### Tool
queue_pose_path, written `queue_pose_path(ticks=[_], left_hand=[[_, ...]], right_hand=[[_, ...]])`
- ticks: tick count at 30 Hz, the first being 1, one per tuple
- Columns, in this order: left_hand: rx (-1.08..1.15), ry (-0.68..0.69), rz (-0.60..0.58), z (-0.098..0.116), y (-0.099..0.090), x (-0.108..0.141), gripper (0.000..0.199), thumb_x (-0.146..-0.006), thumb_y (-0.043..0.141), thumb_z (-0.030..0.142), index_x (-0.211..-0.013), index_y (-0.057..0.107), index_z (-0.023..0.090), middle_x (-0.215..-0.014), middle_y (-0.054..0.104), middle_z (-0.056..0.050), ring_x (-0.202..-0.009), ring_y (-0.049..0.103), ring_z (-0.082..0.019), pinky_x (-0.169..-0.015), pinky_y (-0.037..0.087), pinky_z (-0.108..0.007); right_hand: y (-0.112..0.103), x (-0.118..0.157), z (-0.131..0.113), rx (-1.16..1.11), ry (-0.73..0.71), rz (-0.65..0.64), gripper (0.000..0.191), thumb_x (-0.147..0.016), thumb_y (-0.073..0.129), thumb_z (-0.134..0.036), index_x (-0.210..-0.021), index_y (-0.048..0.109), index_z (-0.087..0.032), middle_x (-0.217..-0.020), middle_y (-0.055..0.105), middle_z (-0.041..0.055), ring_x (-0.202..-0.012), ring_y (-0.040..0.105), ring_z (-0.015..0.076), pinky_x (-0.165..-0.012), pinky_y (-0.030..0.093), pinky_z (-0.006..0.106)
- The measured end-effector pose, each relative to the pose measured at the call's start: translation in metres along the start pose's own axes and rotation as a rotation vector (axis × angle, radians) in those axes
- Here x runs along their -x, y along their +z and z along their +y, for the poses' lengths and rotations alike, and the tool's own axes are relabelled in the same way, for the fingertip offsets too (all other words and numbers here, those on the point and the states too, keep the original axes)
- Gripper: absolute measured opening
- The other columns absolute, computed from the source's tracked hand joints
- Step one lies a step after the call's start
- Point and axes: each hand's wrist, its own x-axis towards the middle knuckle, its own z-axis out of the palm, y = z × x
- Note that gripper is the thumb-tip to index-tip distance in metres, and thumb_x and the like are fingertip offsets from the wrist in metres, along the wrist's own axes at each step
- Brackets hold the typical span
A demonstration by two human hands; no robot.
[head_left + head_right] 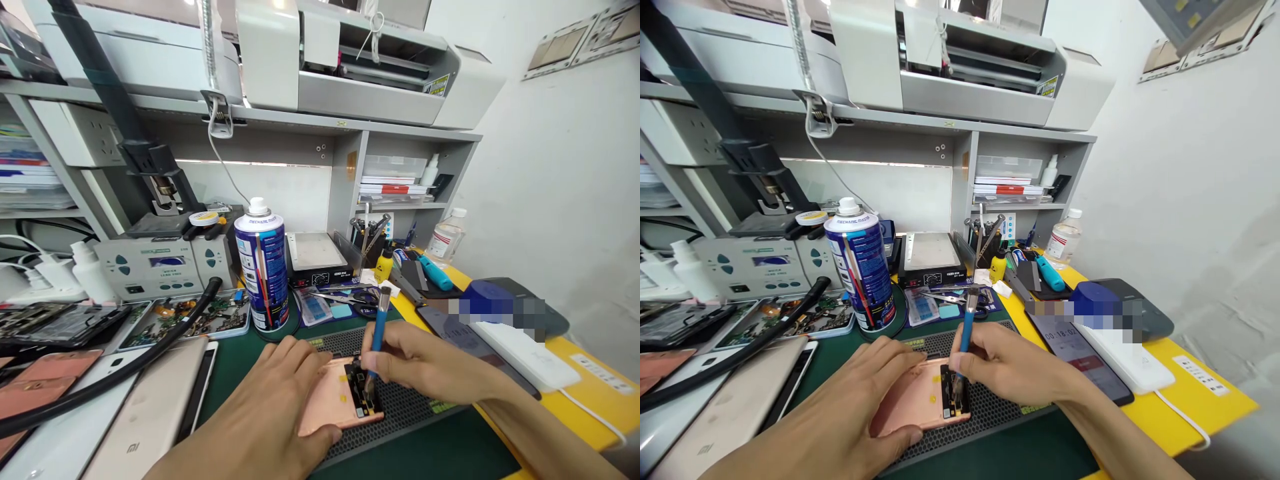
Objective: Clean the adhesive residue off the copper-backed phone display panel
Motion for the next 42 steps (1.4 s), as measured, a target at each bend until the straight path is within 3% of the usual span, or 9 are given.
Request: queue_pose_path(ticks=[5, 9, 17, 20, 23, 28, 34, 38, 42], left_hand=[[0.015, 0.016, 0.004, 0.002, -0.002, 0.002, 0.041, -0.084, 0.067, 0.034, -0.124, 0.060, 0.028, -0.121, 0.059, -0.005, -0.114, 0.052, -0.030, -0.102, 0.041, -0.049], [0.011, 0.023, -0.004, 0.002, -0.002, 0.004, 0.039, -0.085, 0.066, 0.033, -0.124, 0.060, 0.026, -0.120, 0.058, -0.005, -0.114, 0.051, -0.030, -0.102, 0.041, -0.048], [0.021, 0.022, 0.022, -0.005, 0.003, 0.004, 0.034, -0.086, 0.065, 0.037, -0.118, 0.060, 0.025, -0.116, 0.057, -0.006, -0.107, 0.051, -0.029, -0.093, 0.043, -0.048], [0.021, 0.022, 0.012, -0.004, 0.002, 0.004, 0.033, -0.087, 0.064, 0.038, -0.117, 0.060, 0.025, -0.118, 0.057, -0.007, -0.109, 0.051, -0.030, -0.096, 0.042, -0.049], [0.030, 0.033, 0.004, -0.004, 0.000, 0.004, 0.037, -0.087, 0.065, 0.038, -0.121, 0.059, 0.027, -0.121, 0.058, -0.006, -0.112, 0.050, -0.031, -0.101, 0.040, -0.051], [0.017, 0.037, 0.008, -0.004, 0.001, 0.006, 0.036, -0.088, 0.064, 0.038, -0.122, 0.060, 0.026, -0.125, 0.058, -0.005, -0.115, 0.050, -0.030, -0.101, 0.041, -0.050], [-0.021, 0.034, 0.074, -0.006, 0.008, 0.005, 0.040, -0.087, 0.064, 0.044, -0.121, 0.060, 0.024, -0.119, 0.059, -0.008, -0.109, 0.052, -0.032, -0.096, 0.043, -0.051], [0.039, 0.022, 0.060, -0.008, 0.002, 0.010, 0.032, -0.094, 0.053, 0.040, -0.123, 0.057, 0.027, -0.124, 0.057, -0.007, -0.115, 0.052, -0.029, -0.099, 0.043, -0.047], [0.042, 0.014, 0.010, -0.006, -0.006, 0.014, 0.024, -0.087, 0.060, 0.033, -0.110, 0.059, 0.027, -0.117, 0.059, -0.003, -0.110, 0.053, -0.027, -0.096, 0.045, -0.043]], right_hand=[[0.003, -0.002, 0.003, 0.018, -0.019, 0.098, 0.028, -0.102, 0.050, -0.044, -0.087, 0.053, -0.021, -0.077, 0.047, -0.0035, -0.070, 0.042, 0.0146, -0.063, 0.035, 0.026], [0.005, -0.003, 0.004, -0.037, -0.008, 0.026, 0.027, -0.100, 0.055, -0.043, -0.085, 0.053, -0.021, -0.075, 0.045, -0.0046, -0.068, 0.042, 0.0139, -0.062, 0.034, 0.025], [0.004, -0.002, 0.003, -0.063, -0.010, 0.028, 0.028, -0.097, 0.061, -0.043, -0.082, 0.053, -0.021, -0.073, 0.045, -0.0050, -0.067, 0.042, 0.0138, -0.061, 0.033, 0.025], [0.002, -0.002, 0.003, -0.065, -0.007, 0.079, 0.028, -0.098, 0.061, -0.044, -0.082, 0.053, -0.021, -0.072, 0.045, -0.0050, -0.066, 0.041, 0.0138, -0.061, 0.033, 0.025], [0.001, -0.002, 0.004, -0.114, -0.002, 0.001, 0.030, -0.096, 0.062, -0.047, -0.083, 0.056, -0.020, -0.072, 0.049, -0.0038, -0.065, 0.044, 0.0142, -0.060, 0.035, 0.025], [0.001, -0.003, 0.004, -0.107, -0.026, 0.107, 0.029, -0.097, 0.060, -0.046, -0.085, 0.056, -0.020, -0.075, 0.050, -0.0032, -0.068, 0.045, 0.0145, -0.064, 0.037, 0.026], [0.000, -0.004, 0.005, -0.120, 0.007, 0.041, 0.028, -0.096, 0.062, -0.044, -0.083, 0.058, -0.019, -0.071, 0.053, -0.0032, -0.064, 0.046, 0.0139, -0.060, 0.036, 0.026], [0.000, -0.002, 0.003, -0.131, 0.004, 0.070, 0.026, -0.097, 0.061, -0.041, -0.083, 0.056, -0.020, -0.073, 0.052, -0.0033, -0.067, 0.046, 0.0143, -0.062, 0.036, 0.026], [0.001, -0.002, 0.002, -0.147, 0.003, 0.016, 0.025, -0.096, 0.063, -0.041, -0.084, 0.057, -0.019, -0.073, 0.050, -0.0036, -0.067, 0.047, 0.0143, -0.062, 0.036, 0.026]])
